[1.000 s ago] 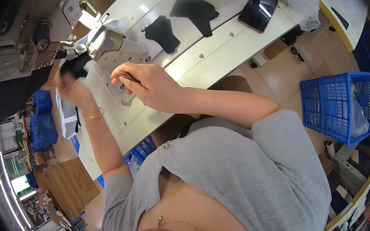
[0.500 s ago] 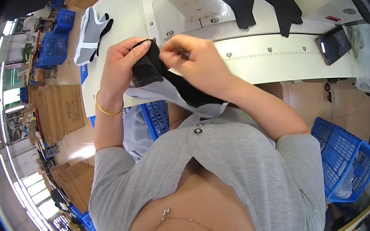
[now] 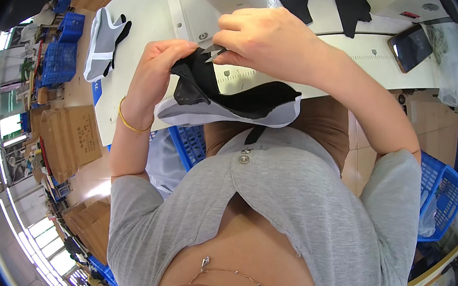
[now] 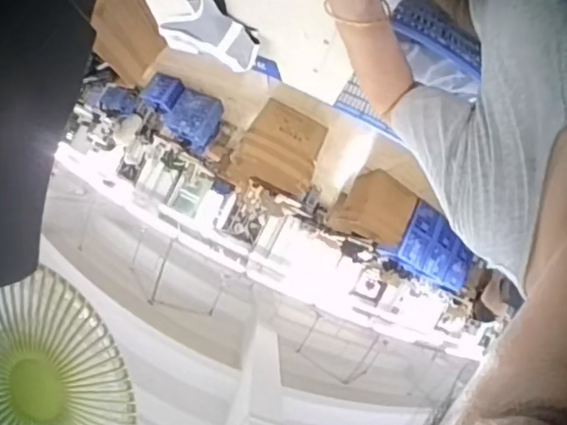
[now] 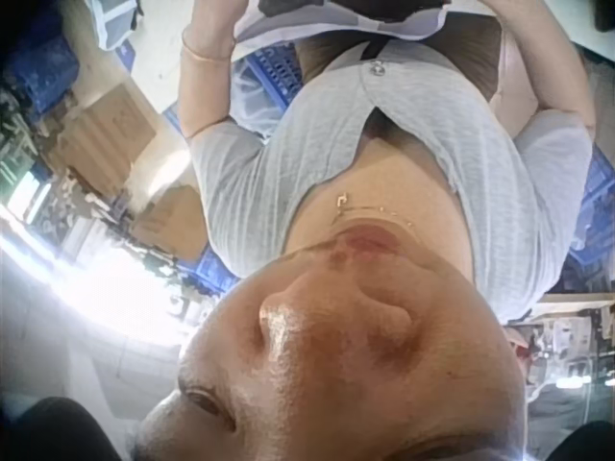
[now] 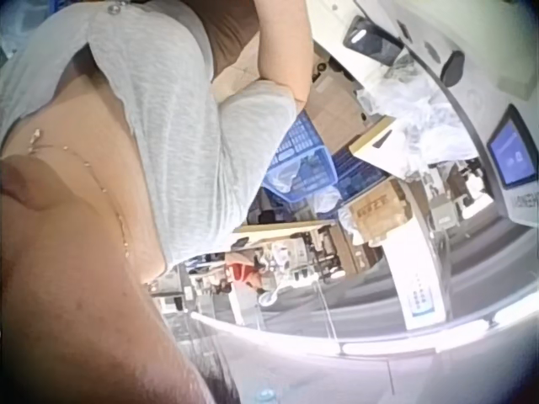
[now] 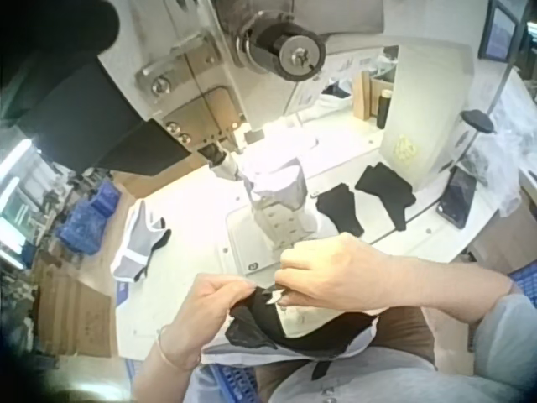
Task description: The person aligns shoe upper components, stitches them together using a sewing machine, and trims threads and edges with thread snips.
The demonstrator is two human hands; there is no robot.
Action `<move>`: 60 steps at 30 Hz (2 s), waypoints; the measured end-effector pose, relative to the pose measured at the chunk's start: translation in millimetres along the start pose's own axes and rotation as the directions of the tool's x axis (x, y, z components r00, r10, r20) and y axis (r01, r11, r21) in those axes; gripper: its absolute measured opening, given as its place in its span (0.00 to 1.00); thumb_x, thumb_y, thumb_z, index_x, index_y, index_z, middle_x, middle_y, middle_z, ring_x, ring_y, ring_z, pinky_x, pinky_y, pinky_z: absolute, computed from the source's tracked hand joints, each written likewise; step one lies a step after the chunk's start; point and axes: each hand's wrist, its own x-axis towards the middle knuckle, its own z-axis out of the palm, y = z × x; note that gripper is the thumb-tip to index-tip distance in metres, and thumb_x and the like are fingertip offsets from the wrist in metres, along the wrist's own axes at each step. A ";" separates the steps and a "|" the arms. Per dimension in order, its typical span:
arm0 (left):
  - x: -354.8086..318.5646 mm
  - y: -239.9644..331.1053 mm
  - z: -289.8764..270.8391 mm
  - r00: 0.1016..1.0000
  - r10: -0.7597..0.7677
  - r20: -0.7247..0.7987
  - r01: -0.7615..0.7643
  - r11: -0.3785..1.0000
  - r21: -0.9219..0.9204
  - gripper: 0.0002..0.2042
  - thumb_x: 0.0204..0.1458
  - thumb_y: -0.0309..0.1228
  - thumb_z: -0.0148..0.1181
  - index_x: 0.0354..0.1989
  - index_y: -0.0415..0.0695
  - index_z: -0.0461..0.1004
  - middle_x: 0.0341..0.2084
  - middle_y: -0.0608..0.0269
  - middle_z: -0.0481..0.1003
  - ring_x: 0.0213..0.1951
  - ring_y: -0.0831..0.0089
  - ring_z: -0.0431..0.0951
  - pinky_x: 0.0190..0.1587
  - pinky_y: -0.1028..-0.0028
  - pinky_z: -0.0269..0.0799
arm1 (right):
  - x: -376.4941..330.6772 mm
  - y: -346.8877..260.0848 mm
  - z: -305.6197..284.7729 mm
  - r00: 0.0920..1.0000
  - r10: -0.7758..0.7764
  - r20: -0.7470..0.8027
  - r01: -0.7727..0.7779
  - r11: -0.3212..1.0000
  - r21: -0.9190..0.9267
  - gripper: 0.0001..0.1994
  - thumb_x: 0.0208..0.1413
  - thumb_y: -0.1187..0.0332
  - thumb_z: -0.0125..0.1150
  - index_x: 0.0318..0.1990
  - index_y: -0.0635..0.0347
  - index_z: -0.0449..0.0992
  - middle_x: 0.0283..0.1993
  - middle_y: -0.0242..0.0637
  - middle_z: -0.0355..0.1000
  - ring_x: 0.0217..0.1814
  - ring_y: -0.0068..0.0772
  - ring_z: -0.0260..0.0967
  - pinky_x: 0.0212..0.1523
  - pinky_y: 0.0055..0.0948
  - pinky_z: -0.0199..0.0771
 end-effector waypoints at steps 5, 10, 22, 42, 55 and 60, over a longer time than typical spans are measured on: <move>5.3 -3.6 -5.1 0.995 -0.015 0.102 0.012 1.000 0.024 0.12 0.59 0.29 0.55 0.31 0.32 0.80 0.25 0.71 0.76 0.30 0.88 0.69 0.32 0.84 0.64 | 5.8 5.5 -3.8 0.987 -0.117 0.115 0.111 0.992 0.058 0.11 0.55 0.59 0.63 0.31 0.57 0.76 0.29 0.30 0.67 0.32 0.32 0.72 0.31 0.30 0.73; 5.6 0.9 -8.1 0.995 0.037 0.092 -0.041 0.998 0.038 0.13 0.60 0.31 0.55 0.29 0.34 0.79 0.24 0.73 0.76 0.30 0.89 0.69 0.34 0.84 0.65 | -14.2 -4.3 9.6 0.955 0.268 -0.127 -0.173 0.850 0.497 0.08 0.57 0.66 0.63 0.36 0.62 0.78 0.27 0.32 0.71 0.25 0.28 0.68 0.28 0.25 0.67; -29.0 -19.5 32.8 0.742 0.542 -0.395 -0.430 0.836 0.341 0.09 0.48 0.18 0.68 0.37 0.36 0.74 0.29 0.65 0.74 0.32 0.78 0.75 0.38 0.80 0.72 | -6.2 -26.8 34.7 0.646 0.723 0.244 -0.531 0.195 0.825 0.11 0.56 0.65 0.64 0.29 0.65 0.75 0.20 0.25 0.68 0.24 0.12 0.62 0.24 0.19 0.61; -12.9 -21.4 27.9 0.891 0.231 -0.391 -0.360 0.884 -0.297 0.07 0.55 0.19 0.60 0.42 0.34 0.75 0.35 0.59 0.78 0.36 0.74 0.79 0.41 0.74 0.79 | 9.0 -18.4 26.6 0.831 0.477 -0.287 -0.294 0.814 0.500 0.12 0.54 0.64 0.65 0.37 0.65 0.77 0.31 0.42 0.71 0.30 0.41 0.71 0.30 0.31 0.70; -11.9 -27.3 34.0 0.927 0.066 -0.368 -0.280 0.776 -0.565 0.06 0.57 0.20 0.59 0.41 0.39 0.73 0.36 0.59 0.77 0.37 0.72 0.79 0.44 0.71 0.78 | -16.9 -36.0 37.1 0.884 0.445 -0.142 -0.296 0.769 0.567 0.14 0.54 0.65 0.67 0.39 0.68 0.77 0.32 0.42 0.72 0.29 0.40 0.71 0.30 0.31 0.69; -20.9 -27.2 35.5 0.902 0.094 -0.420 -0.328 0.782 -0.530 0.08 0.55 0.18 0.56 0.43 0.37 0.74 0.37 0.59 0.77 0.38 0.71 0.79 0.42 0.70 0.78 | -11.8 -39.5 35.9 0.894 0.432 -0.121 -0.294 0.768 0.568 0.11 0.54 0.68 0.66 0.38 0.68 0.77 0.33 0.42 0.73 0.30 0.39 0.71 0.31 0.30 0.70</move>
